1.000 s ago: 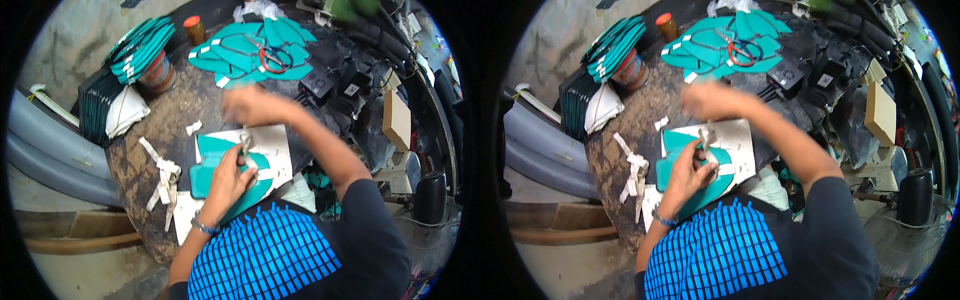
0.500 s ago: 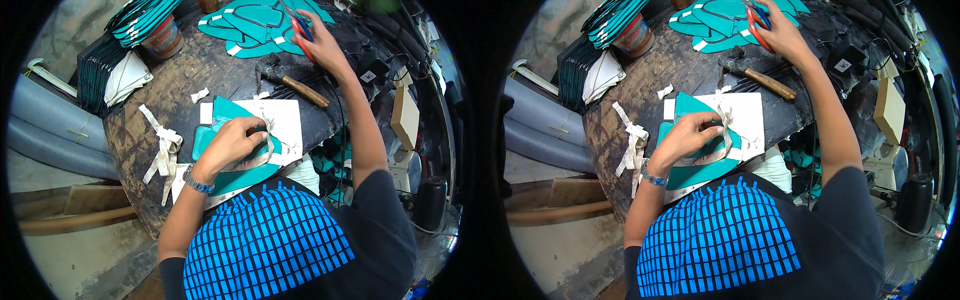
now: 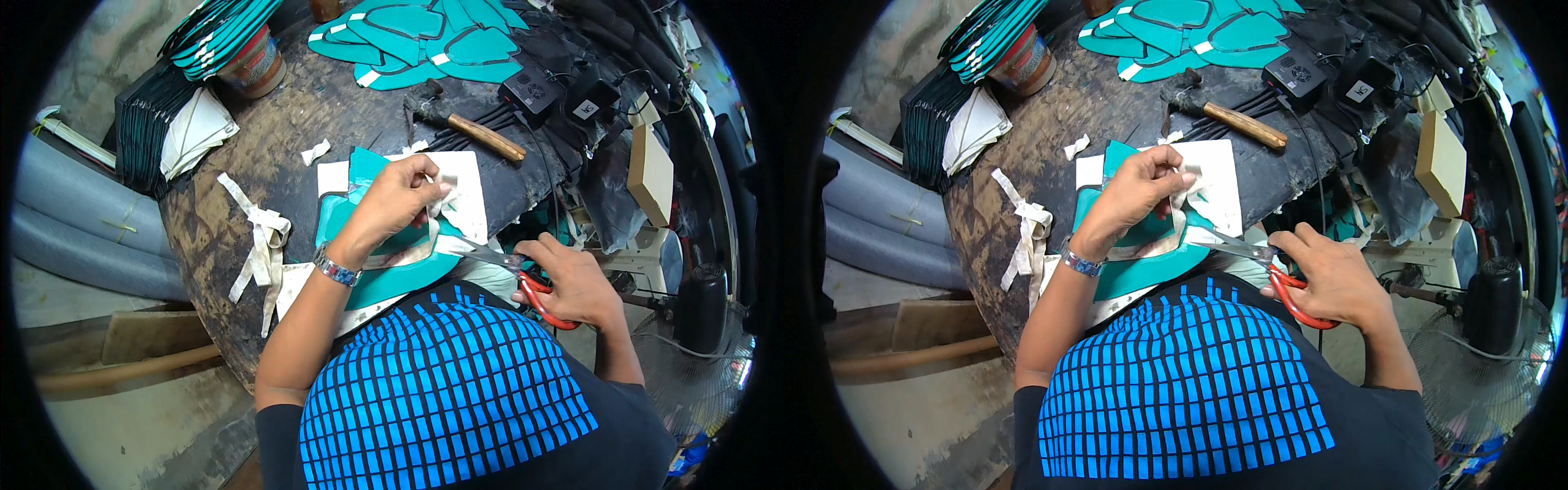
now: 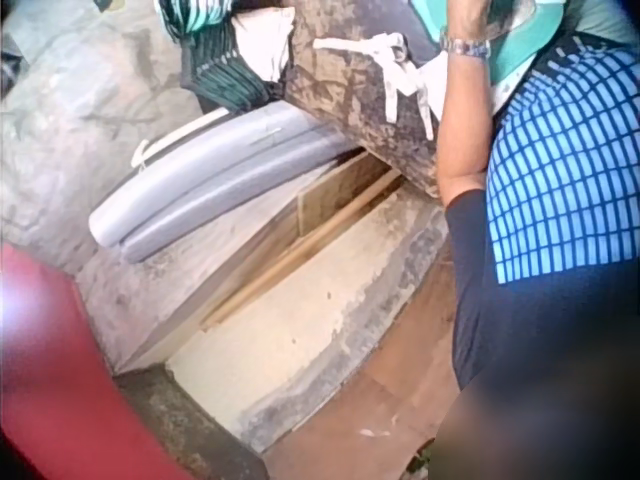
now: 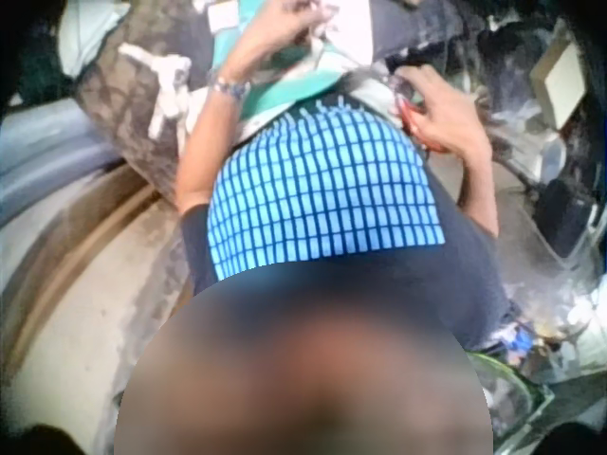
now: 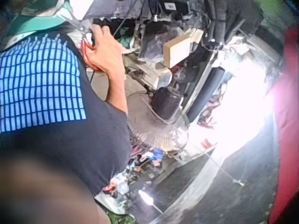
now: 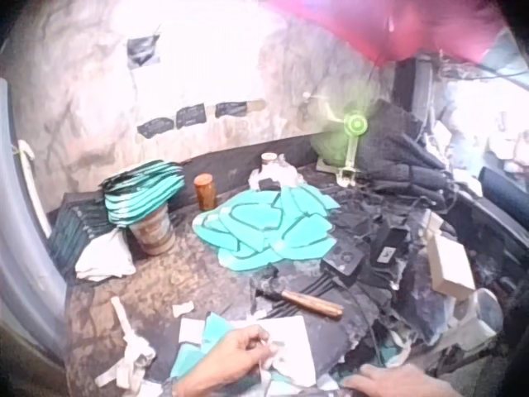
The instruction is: The person assembles teal-colored sandal components by hand, applying white fabric straps to the edges of the sole. They use scissors to trim excess strap material and a hammer to press the straps into place. The process is repeated for multiple units on a cluttered workbench.
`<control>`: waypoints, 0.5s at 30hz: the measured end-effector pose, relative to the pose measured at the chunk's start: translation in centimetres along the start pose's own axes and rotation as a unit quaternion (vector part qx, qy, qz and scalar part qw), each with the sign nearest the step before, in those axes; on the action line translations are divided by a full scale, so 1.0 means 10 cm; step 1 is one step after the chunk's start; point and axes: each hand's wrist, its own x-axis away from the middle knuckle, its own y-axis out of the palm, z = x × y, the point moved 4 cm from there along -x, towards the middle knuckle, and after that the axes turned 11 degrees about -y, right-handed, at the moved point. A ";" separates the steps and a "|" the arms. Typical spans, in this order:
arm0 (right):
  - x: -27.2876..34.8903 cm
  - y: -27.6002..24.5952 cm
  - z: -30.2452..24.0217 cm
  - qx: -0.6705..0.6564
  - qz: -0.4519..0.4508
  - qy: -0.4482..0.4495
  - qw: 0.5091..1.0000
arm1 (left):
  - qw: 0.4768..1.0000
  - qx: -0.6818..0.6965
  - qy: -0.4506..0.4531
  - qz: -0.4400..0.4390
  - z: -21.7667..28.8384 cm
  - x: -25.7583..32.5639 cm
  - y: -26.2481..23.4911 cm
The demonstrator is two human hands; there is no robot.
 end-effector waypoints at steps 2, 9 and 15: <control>-0.04 0.08 -0.03 0.049 0.012 -0.008 0.999 | 0.988 0.151 -0.014 -0.010 -0.05 0.01 -0.04; -0.22 0.22 -0.10 0.120 0.062 0.015 0.991 | 0.936 0.336 0.076 -0.064 -0.13 -0.02 -0.15; -0.36 0.18 -0.09 0.168 0.085 -0.007 0.982 | 0.910 0.391 0.090 -0.103 -0.19 -0.06 -0.16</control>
